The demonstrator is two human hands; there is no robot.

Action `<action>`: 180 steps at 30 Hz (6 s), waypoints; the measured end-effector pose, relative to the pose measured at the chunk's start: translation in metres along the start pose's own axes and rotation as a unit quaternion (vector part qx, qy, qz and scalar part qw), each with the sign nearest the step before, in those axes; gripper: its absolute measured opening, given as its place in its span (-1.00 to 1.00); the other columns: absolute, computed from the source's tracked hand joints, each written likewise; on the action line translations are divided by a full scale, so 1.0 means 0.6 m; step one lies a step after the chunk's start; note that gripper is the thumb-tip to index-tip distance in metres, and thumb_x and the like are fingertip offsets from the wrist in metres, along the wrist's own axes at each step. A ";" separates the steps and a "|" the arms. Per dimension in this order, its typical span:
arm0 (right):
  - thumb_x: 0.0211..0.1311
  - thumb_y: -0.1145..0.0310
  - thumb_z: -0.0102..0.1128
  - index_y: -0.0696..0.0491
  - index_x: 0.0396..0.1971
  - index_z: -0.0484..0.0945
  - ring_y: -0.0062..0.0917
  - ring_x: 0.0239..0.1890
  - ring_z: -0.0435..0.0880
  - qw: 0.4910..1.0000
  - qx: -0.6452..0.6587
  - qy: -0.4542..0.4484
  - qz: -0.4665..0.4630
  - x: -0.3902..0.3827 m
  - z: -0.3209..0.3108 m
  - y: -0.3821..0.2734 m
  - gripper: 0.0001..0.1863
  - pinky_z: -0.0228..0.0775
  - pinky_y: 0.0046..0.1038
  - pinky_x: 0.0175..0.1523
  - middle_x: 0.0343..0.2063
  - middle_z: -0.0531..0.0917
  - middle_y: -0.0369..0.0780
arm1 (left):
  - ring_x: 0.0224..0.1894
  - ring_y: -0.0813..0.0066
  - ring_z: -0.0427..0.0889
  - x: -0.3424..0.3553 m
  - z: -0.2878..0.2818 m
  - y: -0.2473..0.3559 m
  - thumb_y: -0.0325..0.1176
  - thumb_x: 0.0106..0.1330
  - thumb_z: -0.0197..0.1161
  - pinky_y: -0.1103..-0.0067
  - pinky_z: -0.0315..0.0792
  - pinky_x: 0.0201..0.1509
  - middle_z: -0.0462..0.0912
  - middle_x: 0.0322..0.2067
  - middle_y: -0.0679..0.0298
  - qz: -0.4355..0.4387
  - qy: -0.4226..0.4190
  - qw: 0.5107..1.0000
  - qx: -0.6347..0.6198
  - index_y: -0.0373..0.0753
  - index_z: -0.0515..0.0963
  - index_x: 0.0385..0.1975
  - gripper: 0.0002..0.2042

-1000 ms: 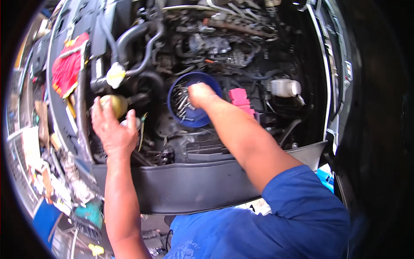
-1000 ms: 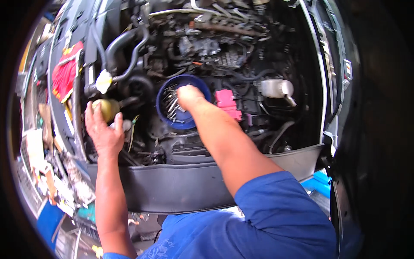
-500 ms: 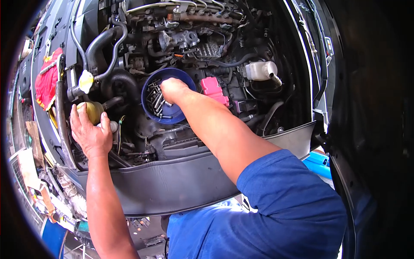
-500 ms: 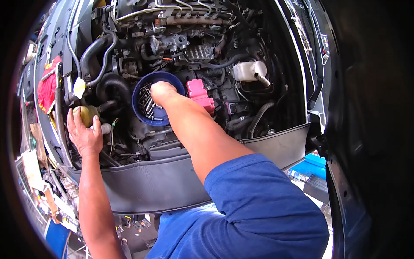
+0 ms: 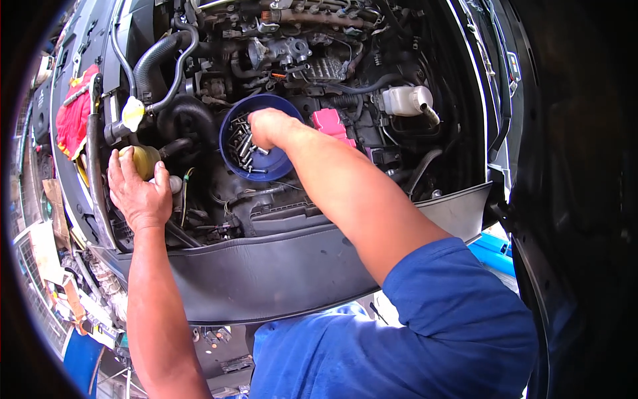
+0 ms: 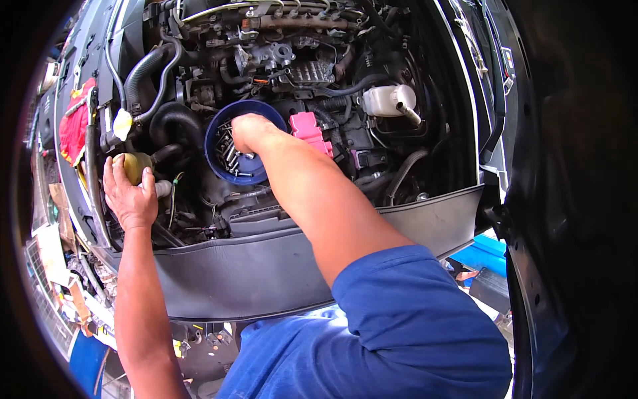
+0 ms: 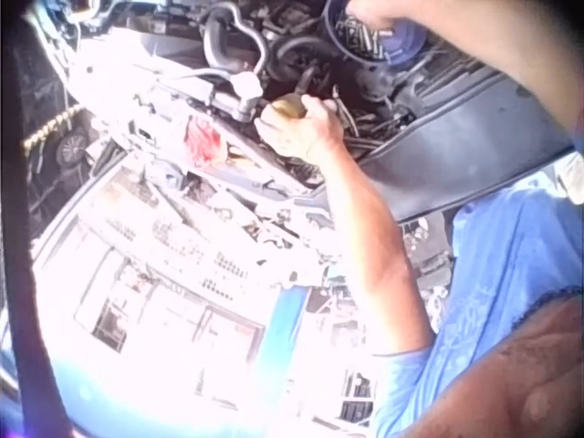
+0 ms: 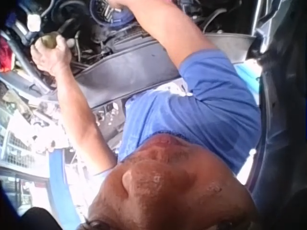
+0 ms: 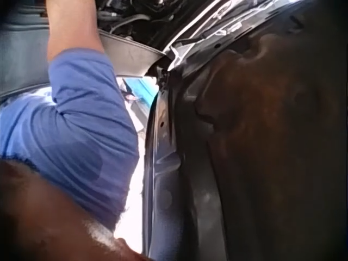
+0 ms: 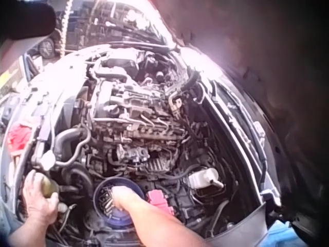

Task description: Repair and reassemble components of a car engine in a service bay.

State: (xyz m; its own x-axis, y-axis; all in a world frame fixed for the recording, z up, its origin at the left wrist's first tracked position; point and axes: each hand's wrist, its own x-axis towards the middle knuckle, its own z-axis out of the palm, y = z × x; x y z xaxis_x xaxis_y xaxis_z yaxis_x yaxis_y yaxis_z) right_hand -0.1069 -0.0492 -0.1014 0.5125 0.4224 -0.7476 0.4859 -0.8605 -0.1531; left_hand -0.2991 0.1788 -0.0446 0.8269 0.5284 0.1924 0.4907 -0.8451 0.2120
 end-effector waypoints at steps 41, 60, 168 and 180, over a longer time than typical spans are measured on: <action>0.33 0.31 0.31 0.01 -0.23 0.54 -0.47 -0.37 0.55 0.071 0.945 0.318 -0.020 0.207 -0.036 0.473 -0.85 0.49 -0.38 -0.19 -0.35 0.60 -0.32 | 0.44 -0.10 0.18 -0.004 -0.009 -0.008 -0.28 0.15 0.33 0.15 0.07 0.50 0.19 0.40 -0.06 0.035 -0.032 0.998 -0.044 -0.21 0.29 0.36 -0.29; 0.36 0.26 0.30 -0.07 -0.28 0.61 -0.52 -0.44 0.62 0.080 0.931 0.355 -0.019 0.223 -0.046 0.484 -0.90 0.51 -0.39 -0.31 -0.44 0.66 -0.34 | 0.44 -0.09 0.18 -0.005 -0.009 -0.011 -0.24 0.18 0.31 0.15 0.05 0.51 0.20 0.39 -0.07 0.047 -0.029 0.997 -0.057 -0.25 0.31 0.34 -0.32; 0.44 0.13 0.09 0.09 -0.29 0.60 -0.29 -0.29 0.61 0.176 0.933 0.275 -0.153 0.253 0.000 0.556 -0.68 0.41 -0.21 -0.11 -0.41 0.67 -0.16 | 0.36 -0.16 0.25 -0.004 -0.018 0.002 -0.20 0.04 0.39 0.10 0.13 0.42 0.22 0.36 -0.11 0.029 -0.017 0.999 -0.029 -0.18 0.31 0.27 -0.27; 0.47 0.04 0.00 0.10 -0.30 0.57 -0.31 -0.31 0.57 0.145 0.942 0.268 -0.143 0.248 -0.003 0.552 -0.60 0.36 -0.20 -0.16 -0.45 0.61 -0.16 | 0.35 -0.14 0.25 -0.004 -0.015 0.002 -0.17 -0.02 0.41 0.06 0.13 0.39 0.24 0.33 -0.09 0.023 -0.006 0.999 -0.037 -0.17 0.35 0.24 -0.27</action>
State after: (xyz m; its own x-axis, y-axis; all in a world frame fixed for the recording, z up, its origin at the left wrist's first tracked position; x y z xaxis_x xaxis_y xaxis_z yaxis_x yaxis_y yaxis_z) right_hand 0.1318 -0.2705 -0.2622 0.8886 0.0453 -0.4564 -0.2551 0.8758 -0.4098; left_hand -0.3031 0.1773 -0.0366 0.8516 0.4878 0.1917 0.4307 -0.8598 0.2745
